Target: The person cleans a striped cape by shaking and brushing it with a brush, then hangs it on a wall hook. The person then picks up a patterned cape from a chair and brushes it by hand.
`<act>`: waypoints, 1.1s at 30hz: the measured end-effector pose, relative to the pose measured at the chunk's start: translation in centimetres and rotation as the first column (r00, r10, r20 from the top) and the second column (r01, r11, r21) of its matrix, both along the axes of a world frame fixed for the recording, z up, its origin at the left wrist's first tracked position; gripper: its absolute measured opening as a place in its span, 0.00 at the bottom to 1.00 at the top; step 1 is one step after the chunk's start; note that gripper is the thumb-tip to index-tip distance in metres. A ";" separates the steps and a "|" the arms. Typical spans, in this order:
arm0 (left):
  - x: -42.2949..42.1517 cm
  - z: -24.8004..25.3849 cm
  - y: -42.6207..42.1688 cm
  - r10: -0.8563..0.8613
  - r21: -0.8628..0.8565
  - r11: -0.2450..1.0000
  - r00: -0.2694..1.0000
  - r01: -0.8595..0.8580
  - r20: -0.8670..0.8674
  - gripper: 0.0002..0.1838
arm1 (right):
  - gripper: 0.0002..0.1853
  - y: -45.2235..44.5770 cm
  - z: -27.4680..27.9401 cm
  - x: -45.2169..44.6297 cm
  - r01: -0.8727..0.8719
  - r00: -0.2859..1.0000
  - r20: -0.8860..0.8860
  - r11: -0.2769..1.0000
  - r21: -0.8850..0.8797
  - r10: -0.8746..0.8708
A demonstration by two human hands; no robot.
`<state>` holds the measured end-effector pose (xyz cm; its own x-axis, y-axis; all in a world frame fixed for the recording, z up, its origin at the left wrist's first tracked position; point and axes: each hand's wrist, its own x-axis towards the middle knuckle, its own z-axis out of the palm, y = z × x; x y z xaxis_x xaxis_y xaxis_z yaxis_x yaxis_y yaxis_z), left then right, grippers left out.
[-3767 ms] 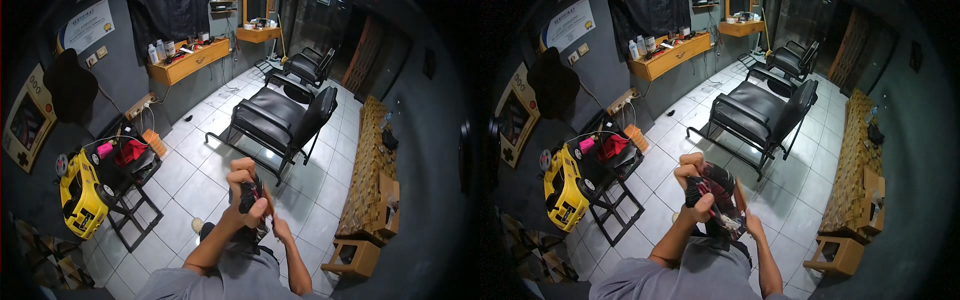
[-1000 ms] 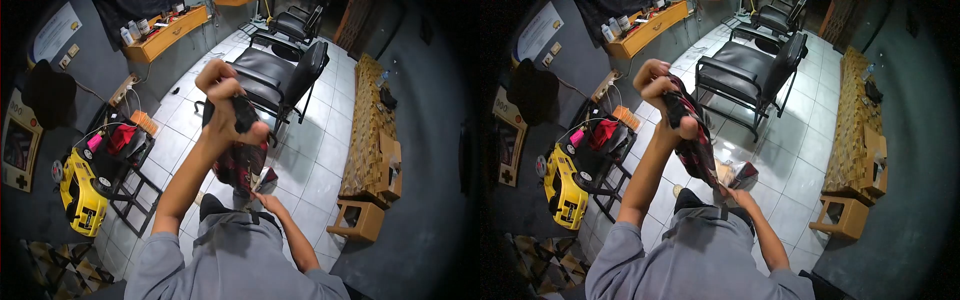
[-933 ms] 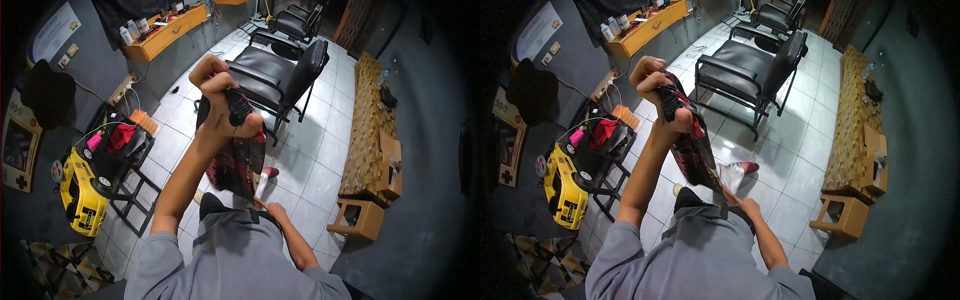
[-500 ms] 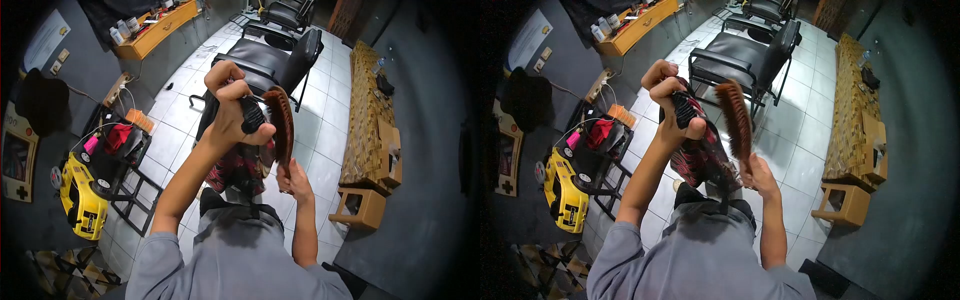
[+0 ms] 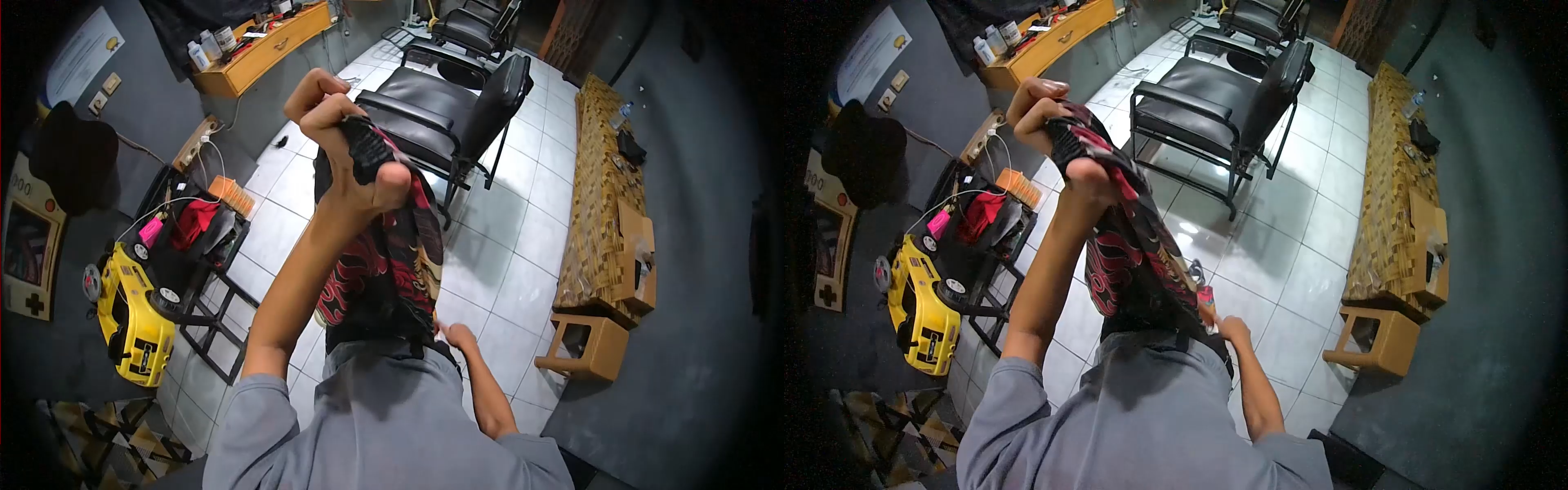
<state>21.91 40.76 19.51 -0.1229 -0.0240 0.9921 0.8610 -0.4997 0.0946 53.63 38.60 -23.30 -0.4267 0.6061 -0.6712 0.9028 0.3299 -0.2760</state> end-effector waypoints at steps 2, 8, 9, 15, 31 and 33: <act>1.0 0.0 -0.2 -0.067 0.022 0.997 0.998 0.068 -0.012 0.44 | 0.33 2.1 2.7 -1.1 0.198 0.930 -0.311 0.980 -0.021 -0.195; 3.1 -1.3 0.0 -0.192 -0.044 0.981 0.980 0.190 -0.050 0.44 | 0.25 3.6 23.6 -6.6 -0.037 0.229 -0.678 0.690 -0.723 -0.698; 3.3 -1.7 0.0 -0.192 -0.132 0.973 0.981 0.187 -0.026 0.44 | 0.24 3.4 23.7 -6.9 -0.143 0.256 -0.746 0.739 -0.659 -0.615; 1.3 -1.2 0.7 -0.099 -0.120 0.989 0.992 0.090 -0.077 0.40 | 0.31 0.0 12.7 -6.0 -0.090 0.745 -0.660 0.965 -0.245 -0.098; 7.9 -0.1 0.3 -0.481 0.096 0.876 0.846 0.473 0.229 0.40 | 0.25 0.9 25.1 -9.5 -0.165 -0.080 -0.845 0.843 -0.512 -0.529; 8.2 -0.1 0.3 -0.511 0.071 0.856 0.821 0.511 0.253 0.39 | 0.27 -0.8 26.7 -12.1 -0.215 -0.154 -0.871 0.876 -0.431 -0.466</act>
